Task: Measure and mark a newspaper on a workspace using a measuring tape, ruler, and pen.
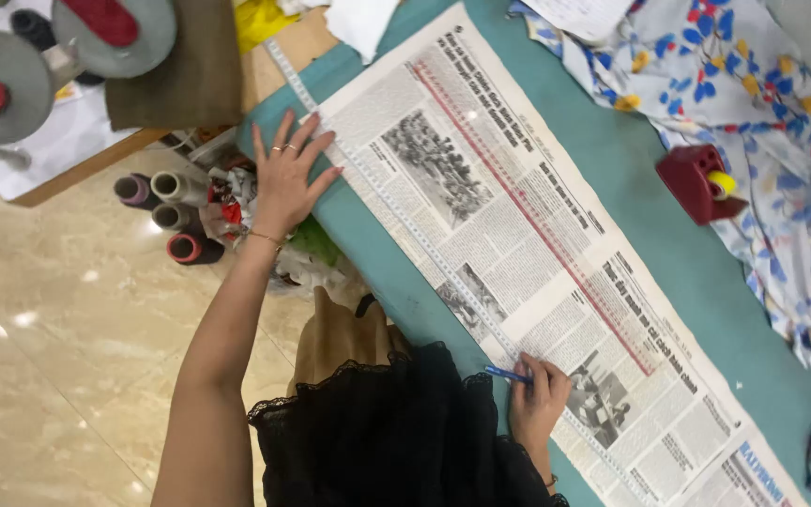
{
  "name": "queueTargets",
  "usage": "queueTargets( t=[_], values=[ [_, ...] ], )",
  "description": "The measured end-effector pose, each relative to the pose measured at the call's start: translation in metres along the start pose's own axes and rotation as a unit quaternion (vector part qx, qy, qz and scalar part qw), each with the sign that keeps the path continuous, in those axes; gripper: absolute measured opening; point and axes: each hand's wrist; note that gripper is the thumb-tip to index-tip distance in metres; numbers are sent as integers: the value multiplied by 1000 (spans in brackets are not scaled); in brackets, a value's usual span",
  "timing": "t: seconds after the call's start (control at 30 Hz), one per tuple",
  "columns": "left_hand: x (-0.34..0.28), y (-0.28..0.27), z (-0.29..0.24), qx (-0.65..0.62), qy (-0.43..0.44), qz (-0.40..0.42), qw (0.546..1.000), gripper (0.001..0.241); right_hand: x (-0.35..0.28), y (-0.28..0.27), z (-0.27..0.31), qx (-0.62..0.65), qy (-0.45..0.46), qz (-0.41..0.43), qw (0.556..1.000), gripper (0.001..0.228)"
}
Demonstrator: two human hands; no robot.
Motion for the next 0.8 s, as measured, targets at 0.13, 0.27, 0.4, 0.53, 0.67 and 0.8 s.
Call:
queueTargets(
  t=[0.13, 0.27, 0.4, 0.53, 0.67, 0.8],
  values=[
    [-1, 3, 2, -13, -10, -9, 1000, 43, -3, 2, -5, 4, -6, 7, 1000, 22],
    [1, 7, 3, -2, -5, -25, 1000, 41, -2, 4, -6, -19, 4, 22, 1000, 23],
    [4, 15, -2, -7, -37, -34, 999, 36, -2, 4, -6, -18, 0, 24, 1000, 25],
    [5, 25, -14, 4, -70, -60, 996, 43, -3, 5, -8, -18, 4, 23, 1000, 25],
    [7, 28, -26, 43, -98, -48, 993, 70, -7, 6, -15, -16, -7, 20, 1000, 25],
    [7, 25, -37, 75, -127, 6, 989, 98, 0, -5, -1, -138, -76, -27, 987, 25]
  ],
)
Point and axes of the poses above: each hand's wrist, its own x-axis towards the middle knuckle, its own y-axis out of the palm, z = x × y, and after that the axes turned 8 degrees about -y, right-handed
